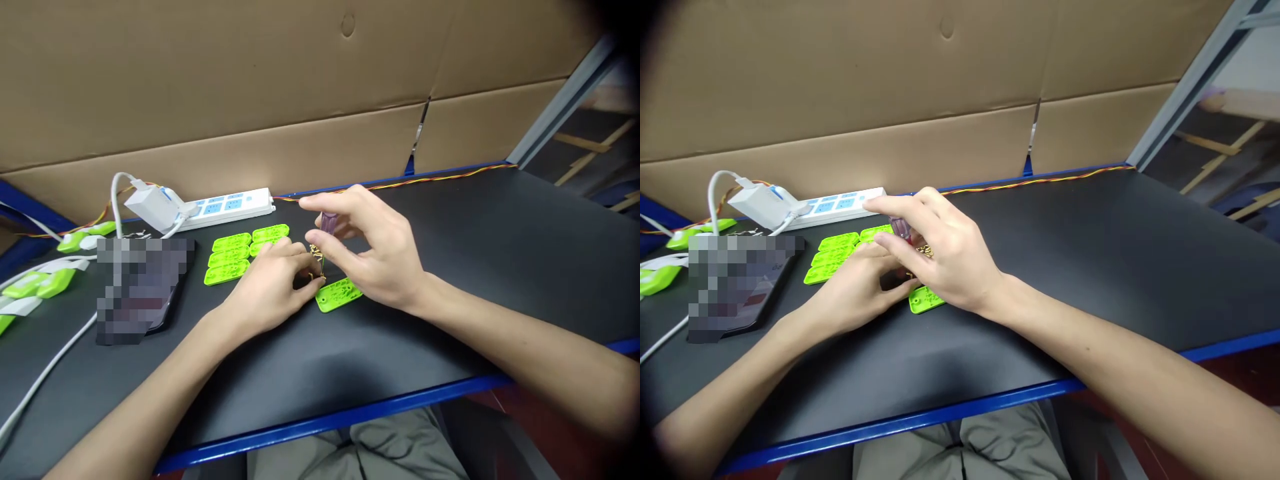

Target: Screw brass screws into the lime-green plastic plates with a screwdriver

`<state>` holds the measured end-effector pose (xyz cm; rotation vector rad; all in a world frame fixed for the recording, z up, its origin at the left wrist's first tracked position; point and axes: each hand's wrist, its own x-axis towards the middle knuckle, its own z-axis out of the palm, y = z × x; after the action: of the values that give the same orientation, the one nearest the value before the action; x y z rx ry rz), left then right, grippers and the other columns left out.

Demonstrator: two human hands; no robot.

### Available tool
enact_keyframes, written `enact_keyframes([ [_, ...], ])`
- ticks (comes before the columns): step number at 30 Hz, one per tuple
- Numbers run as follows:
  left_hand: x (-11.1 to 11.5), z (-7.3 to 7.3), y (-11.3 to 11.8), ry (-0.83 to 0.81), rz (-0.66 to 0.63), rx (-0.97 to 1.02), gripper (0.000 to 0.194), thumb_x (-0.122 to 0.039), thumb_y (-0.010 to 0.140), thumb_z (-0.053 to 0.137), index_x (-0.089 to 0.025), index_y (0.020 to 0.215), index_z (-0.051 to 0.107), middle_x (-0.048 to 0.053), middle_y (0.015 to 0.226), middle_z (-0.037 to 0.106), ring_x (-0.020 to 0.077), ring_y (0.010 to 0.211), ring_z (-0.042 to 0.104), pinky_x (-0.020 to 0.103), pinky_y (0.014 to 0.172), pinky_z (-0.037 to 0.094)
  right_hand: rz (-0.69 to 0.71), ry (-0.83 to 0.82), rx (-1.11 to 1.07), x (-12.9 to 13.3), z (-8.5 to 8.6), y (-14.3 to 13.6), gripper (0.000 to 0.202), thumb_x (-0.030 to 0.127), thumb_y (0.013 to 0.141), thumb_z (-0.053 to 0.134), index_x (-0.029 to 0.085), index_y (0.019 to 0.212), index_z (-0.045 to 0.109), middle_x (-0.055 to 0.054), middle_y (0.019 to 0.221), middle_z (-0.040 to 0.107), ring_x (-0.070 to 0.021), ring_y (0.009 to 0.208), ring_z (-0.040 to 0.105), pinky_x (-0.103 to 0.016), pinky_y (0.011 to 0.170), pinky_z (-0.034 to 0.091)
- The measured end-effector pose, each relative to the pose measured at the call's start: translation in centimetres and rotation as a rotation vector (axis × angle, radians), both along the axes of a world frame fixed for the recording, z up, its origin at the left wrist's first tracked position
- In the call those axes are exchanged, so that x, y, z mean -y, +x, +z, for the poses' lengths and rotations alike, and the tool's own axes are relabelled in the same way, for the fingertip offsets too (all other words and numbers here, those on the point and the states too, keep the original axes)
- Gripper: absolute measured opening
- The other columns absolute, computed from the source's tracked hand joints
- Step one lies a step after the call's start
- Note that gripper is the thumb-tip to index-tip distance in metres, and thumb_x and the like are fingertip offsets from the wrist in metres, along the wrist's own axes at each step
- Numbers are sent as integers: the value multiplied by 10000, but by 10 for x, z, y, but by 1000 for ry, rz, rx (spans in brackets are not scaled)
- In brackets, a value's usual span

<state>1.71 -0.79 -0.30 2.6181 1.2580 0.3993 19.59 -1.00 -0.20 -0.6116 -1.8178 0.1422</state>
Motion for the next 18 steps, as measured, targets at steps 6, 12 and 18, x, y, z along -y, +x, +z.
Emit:
enact_keyframes([
  [6, -2, -3, 1, 10, -8, 8, 105, -229, 858, 575, -192, 807, 658, 37, 845, 650, 219, 884, 571, 354, 832, 447, 20, 0, 15, 4, 3, -1, 376, 131, 921, 462, 168, 1284, 553, -67, 1101, 675, -138, 899, 675, -292, 832, 611],
  [12, -4, -2, 3, -23, 17, 34, 94, -222, 851, 592, -177, 799, 656, 27, 792, 655, 187, 755, 552, 318, 718, 420, 10, 19, 29, 4, 1, -2, 426, 129, 945, 417, 247, 1347, 492, -38, 1102, 681, -147, 944, 680, -327, 862, 617],
  [18, -6, -4, 2, -35, 14, 37, 141, -281, 867, 628, -193, 772, 684, 4, 726, 658, 178, 726, 563, 302, 695, 396, -35, 8, -3, 1, 1, -1, 264, 225, 902, 602, 208, 1165, 611, -31, 946, 615, -127, 784, 630, -300, 753, 617],
])
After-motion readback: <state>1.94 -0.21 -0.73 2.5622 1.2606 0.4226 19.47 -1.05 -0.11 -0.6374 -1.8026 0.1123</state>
